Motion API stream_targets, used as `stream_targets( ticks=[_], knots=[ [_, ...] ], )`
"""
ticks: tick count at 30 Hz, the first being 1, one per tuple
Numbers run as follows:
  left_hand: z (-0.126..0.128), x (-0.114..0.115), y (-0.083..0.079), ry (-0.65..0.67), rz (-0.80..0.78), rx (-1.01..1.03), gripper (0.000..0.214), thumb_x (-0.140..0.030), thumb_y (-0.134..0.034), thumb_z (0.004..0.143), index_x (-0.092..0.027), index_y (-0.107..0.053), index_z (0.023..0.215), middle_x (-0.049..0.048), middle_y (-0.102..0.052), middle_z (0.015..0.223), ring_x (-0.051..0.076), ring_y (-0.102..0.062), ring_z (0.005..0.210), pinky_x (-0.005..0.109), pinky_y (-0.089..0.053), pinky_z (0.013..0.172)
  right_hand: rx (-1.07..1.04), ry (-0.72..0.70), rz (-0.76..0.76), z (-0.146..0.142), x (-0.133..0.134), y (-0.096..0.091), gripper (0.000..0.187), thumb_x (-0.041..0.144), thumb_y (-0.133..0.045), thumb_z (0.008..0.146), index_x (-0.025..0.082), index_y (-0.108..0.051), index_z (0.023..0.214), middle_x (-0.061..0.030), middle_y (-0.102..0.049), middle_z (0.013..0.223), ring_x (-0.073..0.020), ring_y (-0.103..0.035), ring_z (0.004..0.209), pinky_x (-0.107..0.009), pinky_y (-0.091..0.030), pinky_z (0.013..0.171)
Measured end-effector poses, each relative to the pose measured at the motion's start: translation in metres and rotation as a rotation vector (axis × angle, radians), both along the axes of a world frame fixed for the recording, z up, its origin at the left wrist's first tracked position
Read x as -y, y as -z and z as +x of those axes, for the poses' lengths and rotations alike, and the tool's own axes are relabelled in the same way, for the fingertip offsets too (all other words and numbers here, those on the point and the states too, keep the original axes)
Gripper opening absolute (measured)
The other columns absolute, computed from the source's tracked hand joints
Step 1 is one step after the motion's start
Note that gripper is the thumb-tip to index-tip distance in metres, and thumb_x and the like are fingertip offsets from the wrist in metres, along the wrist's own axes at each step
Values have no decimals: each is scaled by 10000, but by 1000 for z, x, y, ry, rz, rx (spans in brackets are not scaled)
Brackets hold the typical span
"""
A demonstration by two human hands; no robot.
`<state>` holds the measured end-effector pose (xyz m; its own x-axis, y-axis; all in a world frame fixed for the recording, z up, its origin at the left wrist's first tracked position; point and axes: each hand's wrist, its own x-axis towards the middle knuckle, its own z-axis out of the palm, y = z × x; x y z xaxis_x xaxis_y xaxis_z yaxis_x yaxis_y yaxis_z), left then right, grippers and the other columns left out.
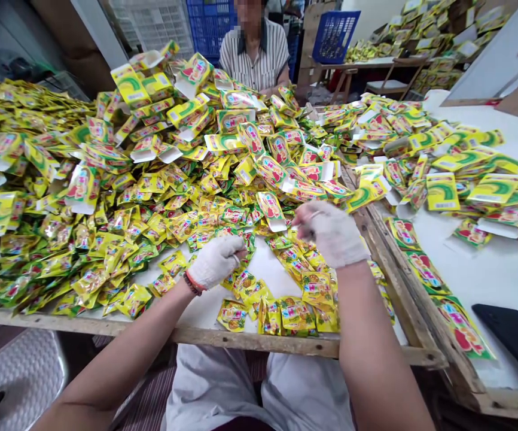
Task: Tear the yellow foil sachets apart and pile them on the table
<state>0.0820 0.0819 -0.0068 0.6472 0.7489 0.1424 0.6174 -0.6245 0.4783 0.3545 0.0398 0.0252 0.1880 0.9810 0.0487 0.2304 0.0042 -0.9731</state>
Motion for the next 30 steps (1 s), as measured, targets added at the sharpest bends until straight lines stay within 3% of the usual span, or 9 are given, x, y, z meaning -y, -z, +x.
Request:
stream_targets(
  ticks=[4,6,9,11,14,17,20,26,30],
  knots=[
    [8,7,0,-99,126,-307,358,-485,-642,771,-203,-607,989,80,-607,975,236,-592,836,313,-427,654,923,-259,-481,-23,2,11,229,378,-579,801,181,-668,726,-126,-692,787,-267,-661,816,-367,-469,757],
    [7,7,0,-144,125,-336,351,-447,-628,777,-198,-596,1023,90,-607,997,240,-599,833,317,-434,652,1070,-216,-574,-31,2,15,228,371,-607,774,163,-691,815,-186,-705,917,-330,-662,927,-422,-463,798],
    [2,2,0,-178,65,-197,127,-293,-523,838,-196,-595,874,61,-606,881,200,-588,810,300,-443,702,1151,-104,-643,-41,1,19,395,424,-644,748,153,-669,1034,-216,-685,1069,-347,-659,977,-421,-472,773],
    [-3,-2,1,-223,-45,46,132,-276,-495,851,-192,-571,786,32,-579,780,171,-570,768,288,-455,712,1161,-83,-637,-48,0,21,428,408,-673,728,146,-653,1066,-217,-676,1088,-341,-662,971,-401,-472,750],
    [-7,-6,2,-344,-448,520,160,-339,-557,818,-182,-551,789,-9,-536,710,127,-553,650,270,-495,637,1147,-153,-558,-55,-1,27,286,300,-647,747,154,-660,993,-194,-678,1044,-322,-663,943,-381,-461,732],
    [-5,-8,1,-445,-866,873,234,-311,-669,726,-183,-512,841,-50,-499,674,82,-538,534,265,-536,565,1088,-152,-444,-54,-3,33,302,280,-632,766,175,-633,1049,-169,-658,1068,-295,-646,967,-358,-452,752],
    [-3,-8,-2,-455,-1044,1026,305,-227,-710,673,-184,-494,884,-57,-536,666,75,-563,513,270,-565,564,1069,-86,-420,-50,-6,36,369,344,-642,775,174,-612,1101,-178,-620,1123,-287,-631,980,-355,-442,773],
    [-7,-11,-1,-459,-1065,1069,328,-217,-729,660,-169,-550,931,-8,-622,761,94,-630,616,232,-560,577,1021,-150,-412,-46,-8,36,134,223,-598,764,180,-637,886,-102,-651,877,-223,-618,821,-304,-406,693],
    [-7,-9,1,-465,-902,992,262,-292,-676,746,-196,-498,912,-55,-520,731,62,-555,555,247,-567,542,974,-112,-353,-48,-8,37,241,279,-565,826,185,-626,1039,-93,-660,893,-207,-603,797,-297,-404,697]
  ],
)
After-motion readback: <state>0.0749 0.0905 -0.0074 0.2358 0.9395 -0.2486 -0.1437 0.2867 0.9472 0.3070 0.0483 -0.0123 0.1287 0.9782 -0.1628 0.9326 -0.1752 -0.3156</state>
